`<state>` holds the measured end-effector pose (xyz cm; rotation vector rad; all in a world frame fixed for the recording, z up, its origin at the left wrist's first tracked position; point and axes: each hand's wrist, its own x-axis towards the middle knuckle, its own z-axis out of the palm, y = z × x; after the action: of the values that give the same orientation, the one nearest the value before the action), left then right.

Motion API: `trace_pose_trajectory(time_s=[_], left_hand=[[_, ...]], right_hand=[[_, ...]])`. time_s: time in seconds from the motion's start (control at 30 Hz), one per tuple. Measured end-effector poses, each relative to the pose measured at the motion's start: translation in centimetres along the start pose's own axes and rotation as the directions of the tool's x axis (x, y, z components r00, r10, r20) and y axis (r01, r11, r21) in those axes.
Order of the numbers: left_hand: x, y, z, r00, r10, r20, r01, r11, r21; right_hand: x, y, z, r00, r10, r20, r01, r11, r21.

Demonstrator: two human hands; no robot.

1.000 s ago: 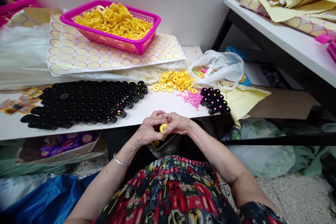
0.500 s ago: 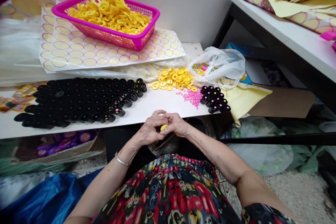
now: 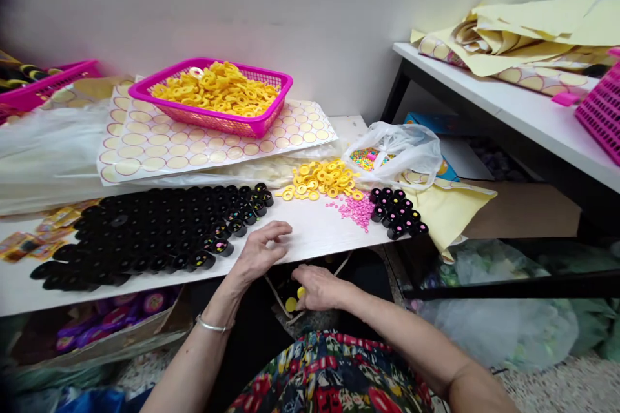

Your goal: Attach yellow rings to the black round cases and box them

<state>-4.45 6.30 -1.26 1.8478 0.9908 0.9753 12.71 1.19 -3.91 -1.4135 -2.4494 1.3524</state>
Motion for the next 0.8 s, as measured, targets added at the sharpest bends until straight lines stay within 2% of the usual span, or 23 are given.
trace_pose_trajectory(time_s=[0.07,0.1,0.17,0.23,0.27,0.37,0.43,0.5,0.53,0.57,0.6,0.63,0.67,0.7,0.73,0.77,0.8], left_hand=[[1.3,-0.4,0.1,0.995,0.012,-0.102,0.018,0.957,0.289],[1.8,-0.5,0.2,0.987,0.023,-0.158,0.054,0.884,0.464],[2.7,-0.7,0.2,0.960,0.046,-0.276,0.182,0.646,0.741],[3.2,-0.9,0.0,0.923,0.064,-0.380,0.321,0.421,0.849],[3.4,-1.1,-0.2,0.913,0.064,-0.403,0.358,0.349,0.866],[3.7,-1.9,-0.9,0.930,0.037,-0.366,0.343,0.268,0.900],[3.8,-2.4,-1.3,0.944,0.032,-0.328,0.309,0.261,0.915],[3.9,-2.6,-1.6,0.950,0.045,-0.309,0.287,0.266,0.920],[3.9,-2.6,-1.7,0.949,0.055,-0.310,0.284,0.274,0.919],[3.9,-2.5,-1.8,0.948,0.065,-0.313,0.282,0.291,0.914],[3.8,-2.4,-1.8,0.947,0.071,-0.315,0.278,0.318,0.907],[3.8,-2.1,-1.7,0.948,0.073,-0.310,0.265,0.357,0.896],[3.7,-1.8,-1.6,0.953,0.071,-0.294,0.242,0.405,0.882],[3.7,-1.5,-1.3,0.961,0.067,-0.268,0.210,0.454,0.866],[3.6,-1.2,-1.0,0.971,0.063,-0.231,0.170,0.497,0.851],[3.5,-0.9,-0.7,0.980,0.060,-0.189,0.129,0.528,0.839],[3.5,-0.6,-0.3,0.988,0.060,-0.145,0.090,0.544,0.834]], right_hand=[[1.0,0.1,0.8,0.999,0.032,0.006,-0.031,0.984,-0.177],[1.5,0.2,1.1,0.999,0.050,0.009,-0.047,0.973,-0.227],[2.4,0.4,1.4,0.998,0.068,0.010,-0.062,0.963,-0.264],[2.7,0.4,1.2,0.998,0.061,0.010,-0.056,0.963,-0.262],[2.5,0.3,0.9,0.999,0.049,0.014,-0.044,0.965,-0.258],[1.1,-0.2,-0.7,0.993,-0.087,0.080,0.100,0.977,-0.187],[-0.1,-0.3,-2.4,0.975,-0.192,0.113,0.195,0.981,-0.015],[-0.9,0.1,-4.4,0.982,-0.191,0.006,0.188,0.970,0.156],[-1.0,0.6,-5.5,0.983,-0.137,-0.125,0.159,0.970,0.185],[-1.0,1.3,-6.6,0.952,-0.053,-0.301,0.108,0.980,0.168],[-0.8,2.1,-7.8,0.872,0.035,-0.488,0.029,0.992,0.123],[-0.5,3.0,-8.9,0.755,0.105,-0.647,-0.075,0.994,0.073],[0.0,3.8,-10.0,0.633,0.153,-0.759,-0.189,0.981,0.039],[0.4,4.6,-11.0,0.537,0.183,-0.823,-0.289,0.957,0.024],[0.9,5.2,-11.9,0.481,0.197,-0.854,-0.359,0.933,0.014],[1.3,5.7,-12.6,0.466,0.196,-0.863,-0.394,0.919,-0.003],[1.8,6.0,-13.1,0.475,0.186,-0.860,-0.406,0.913,-0.027]])
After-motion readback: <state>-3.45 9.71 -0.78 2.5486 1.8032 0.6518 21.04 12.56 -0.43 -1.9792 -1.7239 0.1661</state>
